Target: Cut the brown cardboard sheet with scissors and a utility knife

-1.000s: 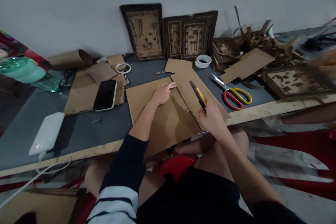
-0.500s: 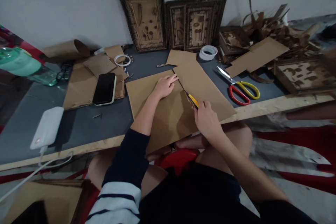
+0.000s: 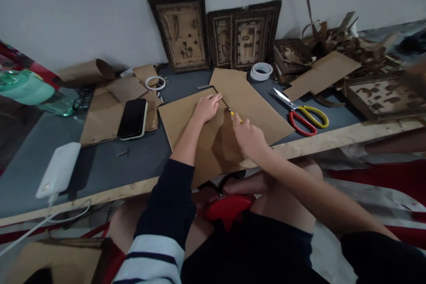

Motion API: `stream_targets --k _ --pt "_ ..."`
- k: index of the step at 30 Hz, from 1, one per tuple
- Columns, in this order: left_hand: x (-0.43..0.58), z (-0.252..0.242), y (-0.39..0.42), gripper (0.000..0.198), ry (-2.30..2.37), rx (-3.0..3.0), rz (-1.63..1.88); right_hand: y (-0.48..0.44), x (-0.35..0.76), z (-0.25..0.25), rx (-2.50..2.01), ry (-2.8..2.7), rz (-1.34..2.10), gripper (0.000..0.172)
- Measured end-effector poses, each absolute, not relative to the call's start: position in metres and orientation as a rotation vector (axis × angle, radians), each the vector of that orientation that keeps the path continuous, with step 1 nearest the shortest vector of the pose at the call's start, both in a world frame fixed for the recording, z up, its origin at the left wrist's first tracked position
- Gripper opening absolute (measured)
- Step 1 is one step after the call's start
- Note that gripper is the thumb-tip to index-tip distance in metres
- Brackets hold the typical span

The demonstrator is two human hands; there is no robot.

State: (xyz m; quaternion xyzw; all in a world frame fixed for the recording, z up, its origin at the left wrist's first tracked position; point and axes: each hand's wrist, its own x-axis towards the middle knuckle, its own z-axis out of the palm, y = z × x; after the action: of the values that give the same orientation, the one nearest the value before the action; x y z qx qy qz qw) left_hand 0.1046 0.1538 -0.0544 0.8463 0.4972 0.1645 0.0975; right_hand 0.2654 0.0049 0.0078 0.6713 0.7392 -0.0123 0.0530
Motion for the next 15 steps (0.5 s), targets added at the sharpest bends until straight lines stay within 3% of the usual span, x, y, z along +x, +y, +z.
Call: stream_targets --k 15 --pt "0.11 -0.053 0.148 0.049 1.626 2.43 0.479 -0.016 0.275 -0.004 2.23 2.14 -0.21 0.054"
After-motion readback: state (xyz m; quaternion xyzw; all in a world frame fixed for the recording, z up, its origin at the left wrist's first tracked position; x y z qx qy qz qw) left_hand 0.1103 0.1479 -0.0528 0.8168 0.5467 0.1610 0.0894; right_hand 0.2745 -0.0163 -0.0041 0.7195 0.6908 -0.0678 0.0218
